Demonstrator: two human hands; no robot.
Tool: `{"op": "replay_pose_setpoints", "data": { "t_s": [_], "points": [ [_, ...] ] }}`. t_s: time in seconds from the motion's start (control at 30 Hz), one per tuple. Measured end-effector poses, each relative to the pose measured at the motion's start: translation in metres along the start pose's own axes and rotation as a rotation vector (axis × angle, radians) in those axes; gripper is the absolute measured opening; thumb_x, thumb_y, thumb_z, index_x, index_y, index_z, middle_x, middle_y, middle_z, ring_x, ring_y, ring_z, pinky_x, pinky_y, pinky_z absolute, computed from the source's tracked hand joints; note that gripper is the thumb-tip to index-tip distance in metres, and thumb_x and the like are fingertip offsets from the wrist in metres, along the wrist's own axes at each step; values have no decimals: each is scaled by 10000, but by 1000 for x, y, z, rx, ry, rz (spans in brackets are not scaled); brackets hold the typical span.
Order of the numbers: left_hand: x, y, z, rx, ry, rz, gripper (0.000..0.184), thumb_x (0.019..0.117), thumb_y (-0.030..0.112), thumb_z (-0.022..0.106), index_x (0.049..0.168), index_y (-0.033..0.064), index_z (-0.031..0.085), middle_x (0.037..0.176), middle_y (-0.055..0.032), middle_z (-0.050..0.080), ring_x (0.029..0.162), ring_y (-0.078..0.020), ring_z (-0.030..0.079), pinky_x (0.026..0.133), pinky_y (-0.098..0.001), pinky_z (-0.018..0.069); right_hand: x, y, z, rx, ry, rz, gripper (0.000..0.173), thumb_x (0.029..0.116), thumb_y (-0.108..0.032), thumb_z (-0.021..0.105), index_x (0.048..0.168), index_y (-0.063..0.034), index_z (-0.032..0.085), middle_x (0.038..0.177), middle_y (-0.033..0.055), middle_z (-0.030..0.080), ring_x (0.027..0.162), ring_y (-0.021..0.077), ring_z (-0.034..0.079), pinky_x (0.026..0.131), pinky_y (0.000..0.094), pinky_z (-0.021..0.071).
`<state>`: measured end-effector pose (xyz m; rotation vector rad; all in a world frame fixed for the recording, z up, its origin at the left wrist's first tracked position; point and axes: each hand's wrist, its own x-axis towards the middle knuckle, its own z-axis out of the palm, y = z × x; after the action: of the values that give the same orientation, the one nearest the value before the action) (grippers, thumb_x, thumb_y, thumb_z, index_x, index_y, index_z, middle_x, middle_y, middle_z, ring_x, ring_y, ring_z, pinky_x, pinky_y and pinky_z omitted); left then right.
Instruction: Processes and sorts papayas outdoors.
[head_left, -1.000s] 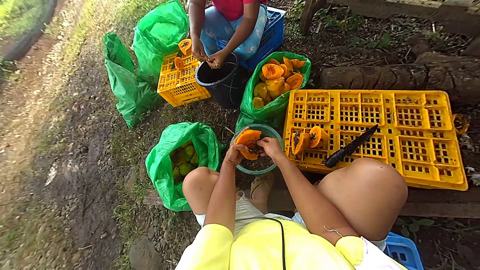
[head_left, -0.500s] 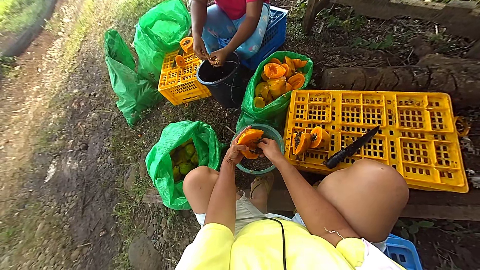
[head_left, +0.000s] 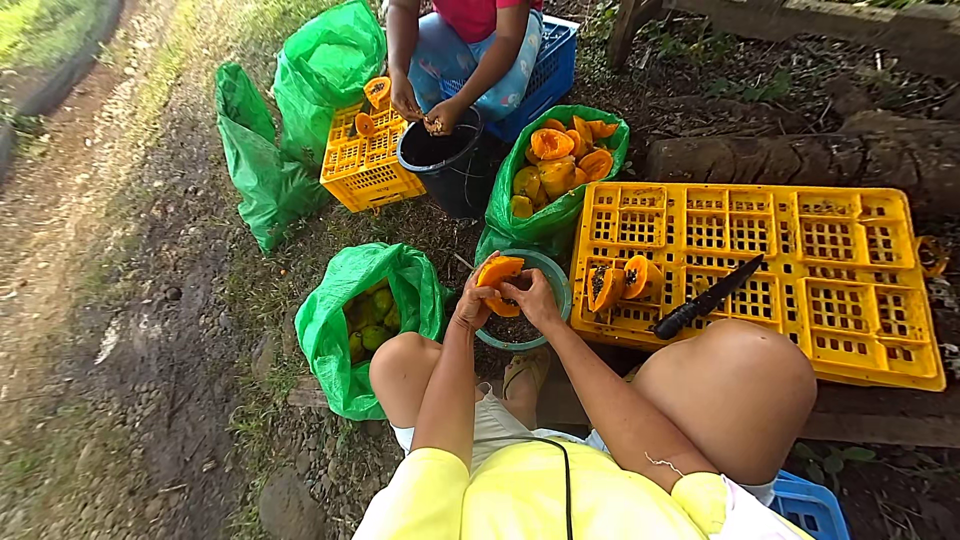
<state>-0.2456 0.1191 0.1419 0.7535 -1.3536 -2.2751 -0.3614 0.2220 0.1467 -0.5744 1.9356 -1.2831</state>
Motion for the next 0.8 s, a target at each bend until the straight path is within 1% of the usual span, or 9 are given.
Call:
{"op": "replay_pose_setpoints", "data": {
  "t_s": [0.07, 0.17, 0.27, 0.37, 0.43, 0.57, 0.67, 0.73, 0.8],
  "points": [
    [1, -3, 3, 1, -6, -5, 838, 670, 108, 655, 1478, 226, 466, 1113, -33, 678, 881, -130, 667, 743, -334, 579, 2, 2, 3, -29, 6, -23, 542, 970, -294, 743, 1316, 73, 544, 1275, 300, 601, 1177, 416, 606, 1022, 576, 479],
    [-1, -3, 4, -7, 0, -11, 842, 671, 88, 640, 1484, 216, 467, 1254, -57, 656, 1014, -166, 668, 817, -378, 579, 1, 4, 2, -33, 9, -35, 310, 1077, -131, 528, 1300, 77, 582, 1283, 302, 617, 1196, 419, 611, 1030, 576, 470],
    [-1, -4, 3, -31, 53, -11, 725, 683, 72, 625, 1392, 171, 504, 1163, -51, 675, 971, -165, 676, 800, -381, 582, 1, 9, -1, 27, 36, -25, 294, 1081, -51, 416, 1250, 59, 630, 1218, 268, 659, 1128, 384, 638, 976, 556, 490],
    [-1, -4, 1, -45, 61, -9, 670, 683, 79, 629, 1342, 158, 535, 1122, -52, 687, 943, -167, 683, 783, -383, 586, 1, 10, -1, 125, 16, -9, 314, 1096, -195, 500, 1258, 41, 628, 1180, 242, 670, 1072, 341, 645, 949, 529, 499],
    [-3, -2, 3, -69, 96, -20, 548, 679, 82, 618, 1223, 143, 590, 1038, -44, 704, 889, -164, 693, 749, -377, 590, -1, 9, 0, 162, 3, -37, 366, 1096, -274, 521, 1294, 19, 619, 1220, 226, 675, 1112, 325, 657, 995, 513, 504],
    [-7, 3, 8, -140, 171, -49, 314, 702, 102, 577, 1009, 145, 624, 903, -30, 712, 800, -158, 699, 696, -370, 589, -2, 10, 0, 164, 45, -94, 360, 1118, -165, 389, 1228, 42, 662, 1144, 236, 679, 1021, 315, 645, 911, 506, 502],
    [-6, 3, 9, -138, 159, -48, 361, 711, 90, 569, 1066, 144, 611, 943, -36, 711, 830, -167, 698, 718, -381, 588, -4, 3, -2, 158, 12, -82, 320, 1081, -212, 532, 1252, 36, 640, 1168, 220, 682, 1047, 308, 659, 939, 501, 517],
    [-6, 1, 10, -107, 125, -56, 442, 701, 76, 587, 1138, 139, 594, 978, -43, 705, 847, -172, 694, 726, -383, 589, -1, 1, 0, 111, 4, -62, 442, 1027, -298, 657, 1306, 38, 594, 1236, 246, 659, 1136, 356, 647, 1001, 544, 506],
    [-6, 0, 11, -87, 109, -72, 472, 698, 74, 582, 1165, 138, 586, 994, -44, 701, 853, -164, 692, 719, -374, 590, 2, 3, 1, 68, 23, -52, 434, 1019, -275, 673, 1295, 51, 596, 1225, 265, 657, 1139, 382, 645, 1004, 566, 499]
  ]
}}
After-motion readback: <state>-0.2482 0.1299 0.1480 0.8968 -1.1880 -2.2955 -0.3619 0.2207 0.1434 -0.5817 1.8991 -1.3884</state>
